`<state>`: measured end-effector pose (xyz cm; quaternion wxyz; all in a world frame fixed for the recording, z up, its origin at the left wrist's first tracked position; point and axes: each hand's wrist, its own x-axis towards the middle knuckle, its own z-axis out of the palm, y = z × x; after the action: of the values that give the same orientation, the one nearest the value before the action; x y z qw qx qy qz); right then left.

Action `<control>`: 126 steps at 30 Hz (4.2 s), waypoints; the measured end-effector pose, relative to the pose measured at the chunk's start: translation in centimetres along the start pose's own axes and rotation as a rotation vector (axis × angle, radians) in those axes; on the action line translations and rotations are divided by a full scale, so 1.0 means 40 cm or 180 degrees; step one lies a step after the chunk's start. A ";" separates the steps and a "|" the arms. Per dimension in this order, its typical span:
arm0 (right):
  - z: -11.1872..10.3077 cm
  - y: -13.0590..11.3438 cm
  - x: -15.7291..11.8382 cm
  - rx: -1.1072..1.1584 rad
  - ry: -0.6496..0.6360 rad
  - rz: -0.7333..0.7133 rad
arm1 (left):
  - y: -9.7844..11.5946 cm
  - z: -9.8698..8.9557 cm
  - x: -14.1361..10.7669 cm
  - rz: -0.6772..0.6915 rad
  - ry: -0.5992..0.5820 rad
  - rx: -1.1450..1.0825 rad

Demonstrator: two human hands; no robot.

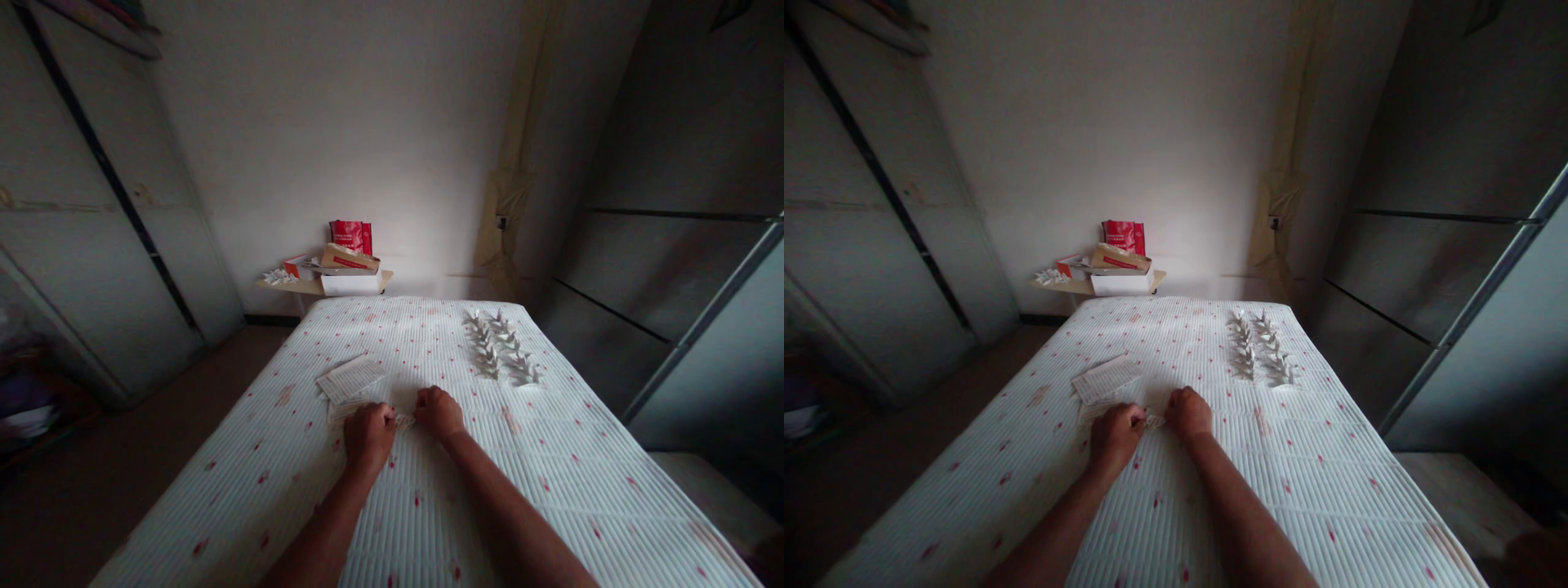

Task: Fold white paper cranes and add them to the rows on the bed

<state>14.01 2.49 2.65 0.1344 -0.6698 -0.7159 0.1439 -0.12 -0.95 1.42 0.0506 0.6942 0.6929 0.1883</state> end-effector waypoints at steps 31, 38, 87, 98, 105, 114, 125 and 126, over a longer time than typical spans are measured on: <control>0.014 -0.004 -0.019 0.0154 -0.0029 -0.0268 | -0.002 0.011 -0.009 -0.0088 0.0064 0.0045; 0.005 -0.012 -0.036 -0.0018 -0.0082 -0.0478 | 0.006 0.006 -0.018 0.0000 0.0094 0.0175; -0.034 0.064 -0.026 0.3737 -0.1741 -0.0961 | -0.057 -0.013 -0.008 0.0140 -0.1094 -0.3671; -0.007 0.064 -0.020 0.3422 -0.1373 -0.1079 | -0.045 -0.015 -0.003 0.0502 -0.0880 -0.3135; -0.008 0.054 -0.029 0.1346 0.0612 -0.2352 | -0.026 -0.016 0.004 0.1463 0.0595 -0.1460; 0.024 0.072 -0.063 -0.0390 0.0830 -0.2589 | -0.025 0.002 -0.016 0.2392 0.0682 -0.0031; 0.014 0.081 -0.066 0.0260 0.0298 -0.2319 | -0.027 0.009 -0.035 0.1973 0.0256 -0.0005; 0.012 0.080 -0.068 0.0305 0.0284 -0.2330 | -0.025 0.007 -0.036 0.1934 0.0241 -0.0017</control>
<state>16.96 -0.04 0.96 0.2393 -0.3681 -0.8939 0.0903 -0.91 -2.28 0.56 -0.0320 0.8619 0.4545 0.2223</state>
